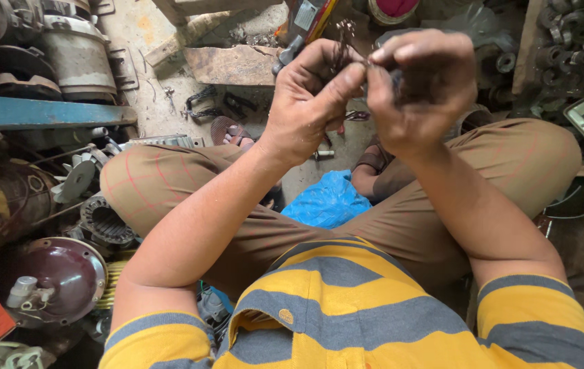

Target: The person sits on the floor in a cluttered workshop and uses pliers to strip and twist wires on a small electrical component. They repeatedly adjust the wires and the component, working with their hands directly on the object.

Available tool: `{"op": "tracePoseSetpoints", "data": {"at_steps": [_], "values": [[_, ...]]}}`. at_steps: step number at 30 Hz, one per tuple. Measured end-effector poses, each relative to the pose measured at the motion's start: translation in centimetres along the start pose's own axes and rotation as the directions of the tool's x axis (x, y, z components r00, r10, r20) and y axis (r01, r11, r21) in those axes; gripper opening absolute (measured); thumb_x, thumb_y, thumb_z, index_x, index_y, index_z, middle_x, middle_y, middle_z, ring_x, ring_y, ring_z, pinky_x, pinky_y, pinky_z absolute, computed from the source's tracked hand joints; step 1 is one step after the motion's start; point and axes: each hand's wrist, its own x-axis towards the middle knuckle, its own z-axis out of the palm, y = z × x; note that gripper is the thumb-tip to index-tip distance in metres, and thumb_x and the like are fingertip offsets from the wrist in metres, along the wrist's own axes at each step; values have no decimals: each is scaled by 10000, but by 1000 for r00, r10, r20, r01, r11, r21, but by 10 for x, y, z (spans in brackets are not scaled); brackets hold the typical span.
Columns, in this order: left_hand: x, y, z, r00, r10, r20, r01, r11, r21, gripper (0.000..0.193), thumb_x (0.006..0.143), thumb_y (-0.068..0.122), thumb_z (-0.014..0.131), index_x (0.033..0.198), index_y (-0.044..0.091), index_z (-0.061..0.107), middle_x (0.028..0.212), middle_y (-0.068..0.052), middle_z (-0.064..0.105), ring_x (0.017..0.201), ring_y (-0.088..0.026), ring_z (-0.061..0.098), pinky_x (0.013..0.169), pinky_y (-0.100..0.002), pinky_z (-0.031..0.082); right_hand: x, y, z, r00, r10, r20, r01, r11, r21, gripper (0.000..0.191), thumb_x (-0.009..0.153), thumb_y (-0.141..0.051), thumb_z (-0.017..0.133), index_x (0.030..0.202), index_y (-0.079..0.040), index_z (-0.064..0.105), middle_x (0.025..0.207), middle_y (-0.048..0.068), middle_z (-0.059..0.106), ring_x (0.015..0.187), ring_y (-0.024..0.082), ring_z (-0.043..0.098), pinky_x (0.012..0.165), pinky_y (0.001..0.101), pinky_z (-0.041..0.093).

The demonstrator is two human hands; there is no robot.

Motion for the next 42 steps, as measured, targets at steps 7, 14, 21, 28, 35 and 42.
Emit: {"op": "tracePoseSetpoints", "data": {"at_steps": [7,14,21,28,35,42], "values": [[-7,4,0,992,-36,121,51,990,-130,159,1056,151,732,1120,45,633,801,32,591,572,0,416,541,-200,321,1,-11,-5,969,-236,66,242,964,-106,393,935,115,754,1200,-1,490,1044,180,661,863,212,684,768,272,560],[-6,1,-2,998,-26,60,27,999,-28,146,1043,150,724,1081,47,628,848,7,632,609,-39,474,535,-226,371,6,-15,-7,979,-189,76,201,957,-209,319,882,116,763,1153,41,613,984,182,671,793,182,662,700,241,529],[-1,-1,-5,998,-58,22,58,998,13,144,1024,147,724,1055,39,635,825,-3,644,580,-41,489,504,-223,374,9,-17,-5,991,-103,86,110,990,-88,333,960,113,720,1214,-21,551,1049,142,635,898,155,655,771,231,542],[5,2,-1,998,-67,-15,68,996,56,128,1018,103,717,1076,22,637,840,15,640,587,-12,456,502,-206,347,10,-18,-8,994,3,111,3,999,-48,430,944,114,659,1313,-8,473,1145,132,619,972,150,637,890,240,535],[9,5,-6,996,-10,-85,3,997,-76,140,997,74,703,1051,45,577,779,15,601,554,-6,436,469,-206,319,7,-4,-5,994,107,32,-109,991,74,369,993,121,687,1236,-40,461,1124,94,602,996,119,633,925,232,534],[13,2,-5,994,27,-104,-25,999,23,128,980,64,706,1037,44,593,809,14,629,580,-4,457,477,-201,328,15,-4,-3,992,111,60,-116,990,76,327,984,136,662,1239,-13,521,1072,77,601,960,112,648,916,236,545]]}}
